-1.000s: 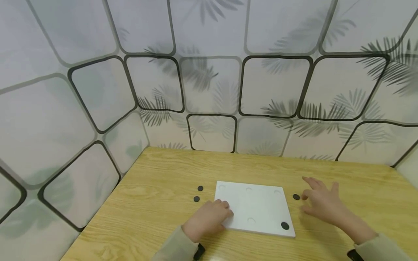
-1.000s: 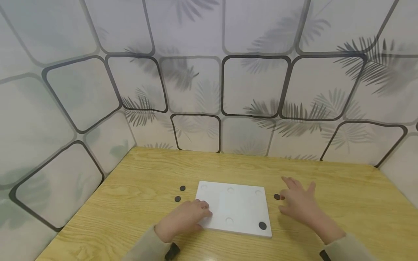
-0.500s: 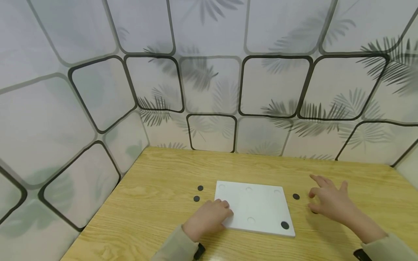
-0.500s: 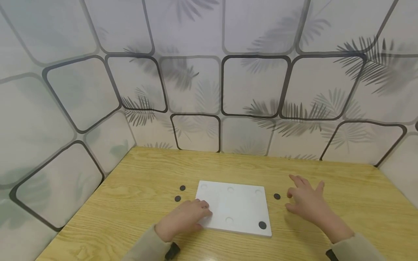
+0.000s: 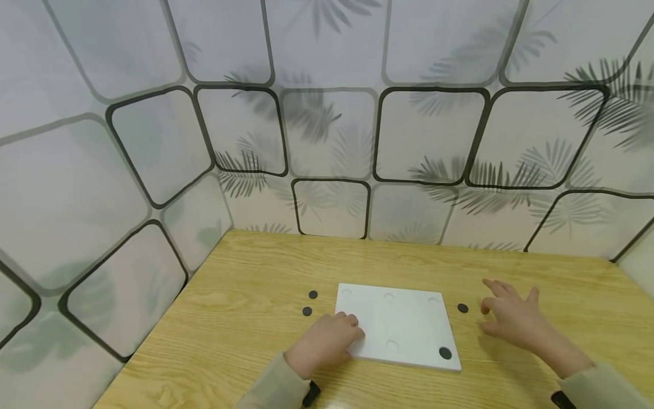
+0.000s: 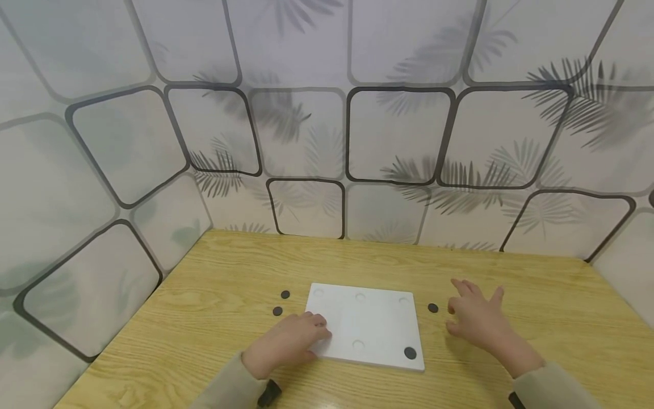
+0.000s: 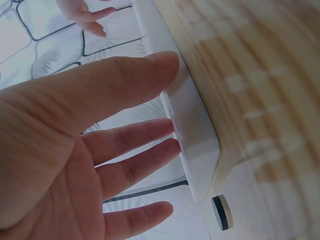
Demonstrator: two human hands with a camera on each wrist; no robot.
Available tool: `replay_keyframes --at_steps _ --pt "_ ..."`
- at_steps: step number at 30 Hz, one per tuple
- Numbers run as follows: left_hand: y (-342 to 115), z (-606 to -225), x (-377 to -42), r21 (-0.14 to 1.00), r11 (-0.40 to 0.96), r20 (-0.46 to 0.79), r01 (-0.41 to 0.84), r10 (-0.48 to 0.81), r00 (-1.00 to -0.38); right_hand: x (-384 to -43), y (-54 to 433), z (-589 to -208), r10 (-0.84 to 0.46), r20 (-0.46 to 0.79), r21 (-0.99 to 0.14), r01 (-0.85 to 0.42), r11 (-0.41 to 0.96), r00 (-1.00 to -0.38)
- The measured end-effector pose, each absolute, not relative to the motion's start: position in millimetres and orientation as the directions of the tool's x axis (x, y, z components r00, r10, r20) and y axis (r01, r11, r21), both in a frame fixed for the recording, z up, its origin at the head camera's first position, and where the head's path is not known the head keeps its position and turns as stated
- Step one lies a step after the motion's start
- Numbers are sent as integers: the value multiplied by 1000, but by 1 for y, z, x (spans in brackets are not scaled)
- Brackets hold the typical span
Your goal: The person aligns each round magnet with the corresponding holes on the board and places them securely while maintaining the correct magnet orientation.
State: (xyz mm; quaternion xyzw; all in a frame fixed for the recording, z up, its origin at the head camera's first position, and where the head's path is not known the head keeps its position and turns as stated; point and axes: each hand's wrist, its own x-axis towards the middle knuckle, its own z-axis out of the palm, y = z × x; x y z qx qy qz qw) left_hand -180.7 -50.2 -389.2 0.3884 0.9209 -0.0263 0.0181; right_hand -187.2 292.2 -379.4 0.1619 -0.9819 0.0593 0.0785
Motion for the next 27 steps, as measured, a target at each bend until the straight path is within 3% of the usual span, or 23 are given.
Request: replay_keyframes --at_steps 12,27 --pt "-50 -391 -181 -32 697 -55 717 715 -697 -193 298 -393 -298 101 -27 -302 953 -949" --pt "-49 -390 -180 -37 696 -57 718 715 -696 -195 301 -399 -289 72 -33 -292 956 -955"
